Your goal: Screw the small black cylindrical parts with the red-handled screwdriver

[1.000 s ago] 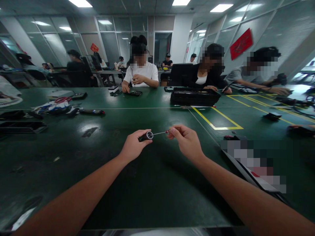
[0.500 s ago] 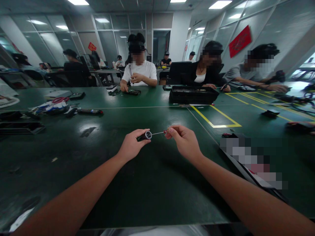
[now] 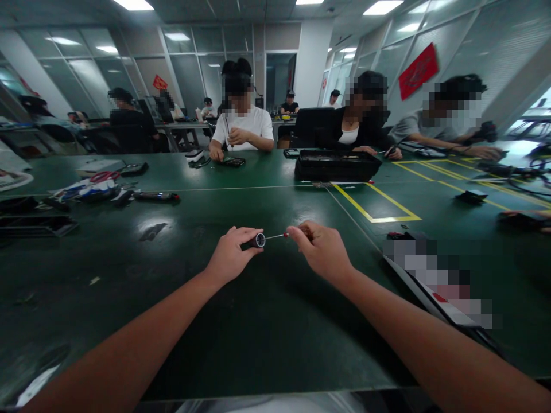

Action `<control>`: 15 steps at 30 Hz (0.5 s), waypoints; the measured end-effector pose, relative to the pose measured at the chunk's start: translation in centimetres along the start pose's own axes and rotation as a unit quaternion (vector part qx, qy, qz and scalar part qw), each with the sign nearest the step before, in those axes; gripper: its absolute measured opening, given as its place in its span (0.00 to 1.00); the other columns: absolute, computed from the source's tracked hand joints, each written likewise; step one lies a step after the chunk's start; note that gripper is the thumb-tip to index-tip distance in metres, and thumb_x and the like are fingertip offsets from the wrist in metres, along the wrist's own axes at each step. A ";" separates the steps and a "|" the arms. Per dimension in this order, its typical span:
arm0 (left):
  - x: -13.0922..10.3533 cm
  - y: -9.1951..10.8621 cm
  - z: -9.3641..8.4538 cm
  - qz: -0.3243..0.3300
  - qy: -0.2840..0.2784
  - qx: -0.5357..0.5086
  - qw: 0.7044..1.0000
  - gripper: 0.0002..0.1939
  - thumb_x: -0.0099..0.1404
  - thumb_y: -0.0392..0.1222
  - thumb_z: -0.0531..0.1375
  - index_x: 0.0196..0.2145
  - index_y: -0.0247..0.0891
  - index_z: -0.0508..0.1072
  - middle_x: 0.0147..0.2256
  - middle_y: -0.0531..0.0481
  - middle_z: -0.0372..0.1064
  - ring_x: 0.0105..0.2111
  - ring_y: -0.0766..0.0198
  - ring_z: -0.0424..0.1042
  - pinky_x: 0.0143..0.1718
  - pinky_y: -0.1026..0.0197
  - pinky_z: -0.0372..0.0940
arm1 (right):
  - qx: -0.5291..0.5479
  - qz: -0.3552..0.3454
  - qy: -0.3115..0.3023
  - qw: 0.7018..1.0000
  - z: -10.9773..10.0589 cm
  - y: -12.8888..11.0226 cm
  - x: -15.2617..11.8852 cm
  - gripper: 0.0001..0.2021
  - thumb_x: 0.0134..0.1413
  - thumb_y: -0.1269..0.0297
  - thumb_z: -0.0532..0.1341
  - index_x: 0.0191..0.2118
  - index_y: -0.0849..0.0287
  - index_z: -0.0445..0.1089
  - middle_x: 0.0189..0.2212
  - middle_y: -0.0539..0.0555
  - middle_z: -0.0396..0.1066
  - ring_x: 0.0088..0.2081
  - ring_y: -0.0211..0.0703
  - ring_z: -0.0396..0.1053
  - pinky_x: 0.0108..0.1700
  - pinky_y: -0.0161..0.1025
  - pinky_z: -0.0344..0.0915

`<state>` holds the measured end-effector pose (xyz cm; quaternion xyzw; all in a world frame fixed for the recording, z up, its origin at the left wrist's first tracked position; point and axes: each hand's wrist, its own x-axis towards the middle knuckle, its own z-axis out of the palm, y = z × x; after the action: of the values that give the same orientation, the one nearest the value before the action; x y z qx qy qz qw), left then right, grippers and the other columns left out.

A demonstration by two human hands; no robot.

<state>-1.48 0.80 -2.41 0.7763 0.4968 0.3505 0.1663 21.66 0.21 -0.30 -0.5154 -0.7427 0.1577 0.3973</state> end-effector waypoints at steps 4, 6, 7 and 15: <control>0.1 -0.2 0.2 -0.001 -0.002 0.000 1.000 0.20 0.61 0.38 0.67 0.52 0.45 0.77 0.51 0.46 0.76 0.53 0.52 0.72 0.63 0.39 0.55 | 0.050 -0.040 -0.022 0.998 0.0 0.1 -0.1 0.11 0.66 0.56 0.56 0.42 0.54 0.73 0.30 0.51 0.76 0.31 0.43 0.72 0.32 0.39 0.63; 0.0 -0.2 0.5 0.004 -0.009 0.003 1.000 0.20 0.62 0.38 0.67 0.52 0.45 0.77 0.51 0.47 0.75 0.53 0.52 0.71 0.65 0.39 0.52 | 0.057 -0.022 -0.018 0.998 0.1 0.0 -0.2 0.14 0.67 0.53 0.54 0.40 0.54 0.73 0.27 0.50 0.74 0.29 0.43 0.71 0.31 0.39 0.62; 0.0 -0.2 0.6 0.007 -0.013 0.004 1.000 0.20 0.62 0.39 0.67 0.52 0.46 0.77 0.52 0.47 0.75 0.54 0.52 0.71 0.65 0.38 0.51 | 0.055 -0.010 -0.012 0.998 0.2 0.0 -0.2 0.17 0.68 0.51 0.52 0.38 0.54 0.74 0.25 0.50 0.73 0.27 0.42 0.71 0.31 0.39 0.61; -0.1 0.1 0.4 -0.004 -0.006 -0.013 1.000 0.19 0.61 0.37 0.67 0.51 0.42 0.78 0.50 0.47 0.76 0.51 0.54 0.73 0.60 0.45 0.62 | 0.082 -0.007 -0.027 0.996 0.4 -0.2 -0.5 0.13 0.68 0.59 0.51 0.51 0.54 0.67 0.31 0.50 0.74 0.28 0.42 0.68 0.31 0.39 0.60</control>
<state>-1.16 0.71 -2.73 0.7740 0.4943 0.3520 0.1807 21.29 -0.24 -0.67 -0.4716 -0.7411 0.2295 0.4193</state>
